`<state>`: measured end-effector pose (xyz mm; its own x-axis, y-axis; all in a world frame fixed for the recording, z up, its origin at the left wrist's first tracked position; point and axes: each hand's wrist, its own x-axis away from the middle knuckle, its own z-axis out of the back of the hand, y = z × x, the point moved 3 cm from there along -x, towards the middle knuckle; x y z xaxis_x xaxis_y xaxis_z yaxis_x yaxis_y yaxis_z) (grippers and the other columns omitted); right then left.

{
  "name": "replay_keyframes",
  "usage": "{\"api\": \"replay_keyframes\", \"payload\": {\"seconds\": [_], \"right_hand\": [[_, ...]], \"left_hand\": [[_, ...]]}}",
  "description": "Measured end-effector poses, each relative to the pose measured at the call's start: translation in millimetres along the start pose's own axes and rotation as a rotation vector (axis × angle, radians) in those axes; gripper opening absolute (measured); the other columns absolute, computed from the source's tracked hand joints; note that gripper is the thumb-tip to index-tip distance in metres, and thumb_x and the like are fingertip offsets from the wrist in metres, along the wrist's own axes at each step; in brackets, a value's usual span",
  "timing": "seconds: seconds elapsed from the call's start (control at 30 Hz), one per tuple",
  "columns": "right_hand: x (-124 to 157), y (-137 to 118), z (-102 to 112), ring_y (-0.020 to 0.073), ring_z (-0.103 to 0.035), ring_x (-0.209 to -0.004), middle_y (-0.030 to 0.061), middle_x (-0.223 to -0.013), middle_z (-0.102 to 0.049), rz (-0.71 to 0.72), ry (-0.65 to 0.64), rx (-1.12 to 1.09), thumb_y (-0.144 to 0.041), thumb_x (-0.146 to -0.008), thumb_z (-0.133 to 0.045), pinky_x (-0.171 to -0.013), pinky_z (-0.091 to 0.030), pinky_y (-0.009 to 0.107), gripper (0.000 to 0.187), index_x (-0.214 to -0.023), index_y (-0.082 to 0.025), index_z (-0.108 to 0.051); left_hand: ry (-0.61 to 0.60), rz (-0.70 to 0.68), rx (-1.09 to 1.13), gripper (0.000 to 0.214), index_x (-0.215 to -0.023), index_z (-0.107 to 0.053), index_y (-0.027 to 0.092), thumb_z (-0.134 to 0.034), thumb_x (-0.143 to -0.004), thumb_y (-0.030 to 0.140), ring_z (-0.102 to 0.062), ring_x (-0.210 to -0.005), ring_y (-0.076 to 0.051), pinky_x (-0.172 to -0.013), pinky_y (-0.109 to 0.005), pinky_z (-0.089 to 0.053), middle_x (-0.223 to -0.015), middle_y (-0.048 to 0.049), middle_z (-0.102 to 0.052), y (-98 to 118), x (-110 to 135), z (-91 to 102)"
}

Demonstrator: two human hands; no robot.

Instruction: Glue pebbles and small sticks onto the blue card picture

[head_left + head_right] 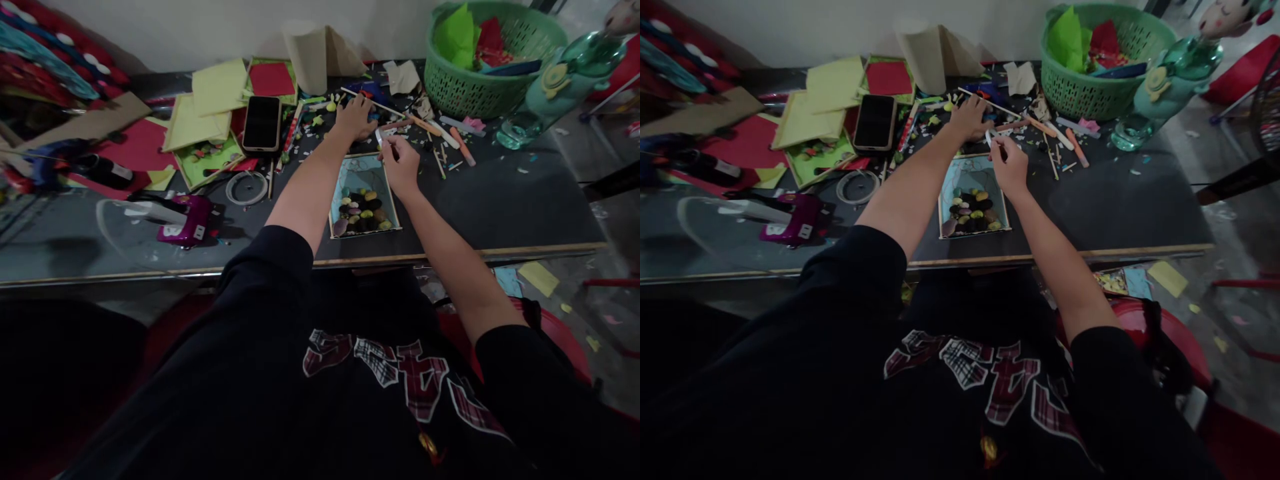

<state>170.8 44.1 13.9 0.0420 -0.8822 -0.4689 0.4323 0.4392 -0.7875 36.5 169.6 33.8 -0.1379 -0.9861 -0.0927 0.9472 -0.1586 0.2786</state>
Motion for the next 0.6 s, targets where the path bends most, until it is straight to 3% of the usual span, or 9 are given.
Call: {"api": "replay_keyframes", "payload": {"seconds": [0.17, 0.3, 0.47, 0.6], "right_hand": [[0, -1, -1, 0.0226, -0.069, -0.084, 0.0059, -0.083, -0.069, -0.002, -0.006, 0.034, -0.078, -0.094, -0.027, -0.09, -0.056, 0.043, 0.067, -0.105, -0.022, -0.064], [1, -3, -1, 0.0228, -0.069, -0.086, 0.0067, -0.085, -0.069, -0.003, -0.02, 0.069, -0.074, -0.097, -0.023, -0.091, -0.056, 0.042, 0.067, -0.107, -0.022, -0.064], [1, -6, 0, 0.0215, -0.069, -0.086, 0.0073, -0.087, -0.069, -0.006, -0.036, 0.142, -0.073, -0.098, -0.017, -0.09, -0.056, 0.039, 0.07, -0.108, -0.022, -0.064], [0, -5, -1, 0.0213, -0.069, -0.086, 0.0083, -0.089, -0.07, -0.014, -0.051, 0.181, -0.071, -0.099, -0.013, -0.089, -0.056, 0.038, 0.071, -0.112, -0.021, -0.063]], "left_hand": [[-0.087, -0.013, -0.04, 0.053, -0.146, -0.035, 0.024, -0.059, -0.101, 0.036, -0.024, -0.135, -0.018, -0.12, -0.062, -0.018, -0.163, 0.0035, -0.03, 2, -2, 0.8], [-0.117, -0.01, -0.066, 0.042, -0.14, -0.043, 0.025, -0.055, -0.103, 0.041, -0.02, -0.131, -0.018, -0.119, -0.065, -0.018, -0.161, 0.0071, -0.034, -1, -9, -5.0], [-0.046, 0.069, -0.06, 0.056, -0.139, -0.045, 0.016, -0.067, -0.096, 0.044, -0.04, -0.115, -0.017, -0.106, -0.05, -0.035, -0.151, -0.0039, -0.047, -2, -11, -4.4], [-0.022, 0.134, -0.082, 0.05, -0.129, -0.055, 0.02, -0.067, -0.093, 0.052, -0.047, -0.097, -0.013, -0.094, -0.041, -0.041, -0.139, -0.0017, -0.059, -5, -15, -7.5]]}}
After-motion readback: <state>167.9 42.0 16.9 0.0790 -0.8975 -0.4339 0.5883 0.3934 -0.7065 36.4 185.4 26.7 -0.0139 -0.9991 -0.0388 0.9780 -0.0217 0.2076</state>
